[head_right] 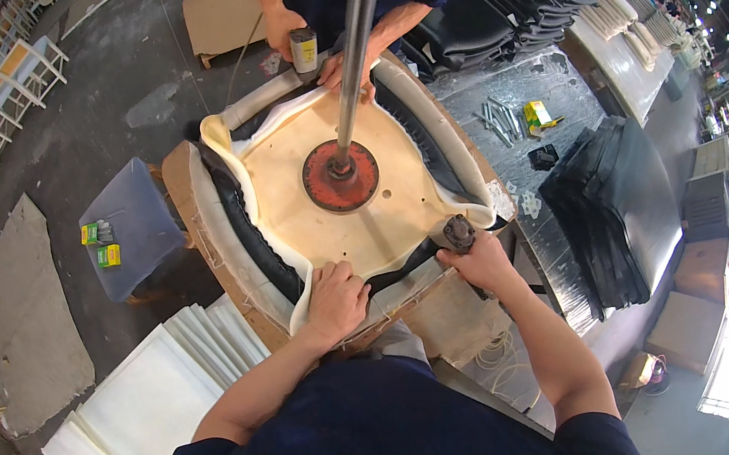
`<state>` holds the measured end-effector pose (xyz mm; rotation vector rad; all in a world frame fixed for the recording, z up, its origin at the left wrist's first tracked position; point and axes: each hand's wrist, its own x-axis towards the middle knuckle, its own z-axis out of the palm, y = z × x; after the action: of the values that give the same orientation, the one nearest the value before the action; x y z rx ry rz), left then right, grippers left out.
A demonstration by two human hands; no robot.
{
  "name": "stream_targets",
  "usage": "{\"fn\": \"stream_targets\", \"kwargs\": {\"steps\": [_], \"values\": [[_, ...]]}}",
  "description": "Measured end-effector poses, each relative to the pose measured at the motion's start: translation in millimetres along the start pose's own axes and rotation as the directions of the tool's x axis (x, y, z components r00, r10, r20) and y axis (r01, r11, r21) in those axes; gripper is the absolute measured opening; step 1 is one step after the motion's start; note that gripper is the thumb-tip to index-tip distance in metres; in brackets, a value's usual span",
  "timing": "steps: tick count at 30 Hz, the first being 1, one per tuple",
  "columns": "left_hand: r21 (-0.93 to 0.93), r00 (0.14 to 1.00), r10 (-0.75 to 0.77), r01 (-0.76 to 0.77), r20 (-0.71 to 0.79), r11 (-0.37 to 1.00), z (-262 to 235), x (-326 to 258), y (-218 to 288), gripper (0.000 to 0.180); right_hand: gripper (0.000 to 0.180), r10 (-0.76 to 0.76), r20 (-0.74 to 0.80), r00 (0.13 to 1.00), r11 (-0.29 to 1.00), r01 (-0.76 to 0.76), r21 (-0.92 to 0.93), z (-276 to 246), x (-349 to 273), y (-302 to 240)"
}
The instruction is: The person staples black fabric onto a chair base using a pneumatic staple gun while a coworker applies adhesive. The person then picks up a black fabric cover, unfolds it, and places it over the chair base before continuing to staple the fabric around the edges.
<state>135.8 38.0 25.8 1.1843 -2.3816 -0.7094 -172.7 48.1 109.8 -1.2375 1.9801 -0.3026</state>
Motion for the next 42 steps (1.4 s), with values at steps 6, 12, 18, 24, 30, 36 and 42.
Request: {"fn": "stream_targets", "kwargs": {"steps": [6,12,18,24,30,36,42], "values": [[-0.067,0.983,-0.101,0.091,-0.156,0.994,10,-2,-4,0.015,0.024,0.048,0.082,0.995,0.947,-0.072,0.314,13,-37,-29],[-0.147,0.968,-0.190,0.167,-0.161,0.975,15,1,-4,0.014,0.032,0.056,0.305,0.951,0.862,-0.200,0.466,70,-58,-51],[-0.198,0.962,-0.213,0.179,-0.169,0.964,16,2,-7,0.018,0.028,0.137,0.318,0.938,0.906,-0.248,0.343,77,-48,-72],[-0.241,0.947,-0.241,0.189,-0.211,0.952,17,5,-2,0.010,0.030,0.196,0.277,0.941,0.914,-0.278,0.297,81,-45,-82],[-0.214,0.958,-0.232,0.194,-0.170,0.957,20,4,-3,0.013,0.030,0.219,0.270,0.937,0.942,-0.275,0.191,81,-40,-89],[-0.186,0.956,-0.232,0.199,-0.178,0.962,23,6,-1,0.014,0.032,0.167,0.254,0.953,0.966,-0.210,0.154,84,-37,-84],[-0.081,0.981,-0.176,0.169,-0.081,0.982,2,24,11,0.028,0.031,-0.011,0.133,0.991,0.787,-0.074,0.613,72,-59,-60]]}}
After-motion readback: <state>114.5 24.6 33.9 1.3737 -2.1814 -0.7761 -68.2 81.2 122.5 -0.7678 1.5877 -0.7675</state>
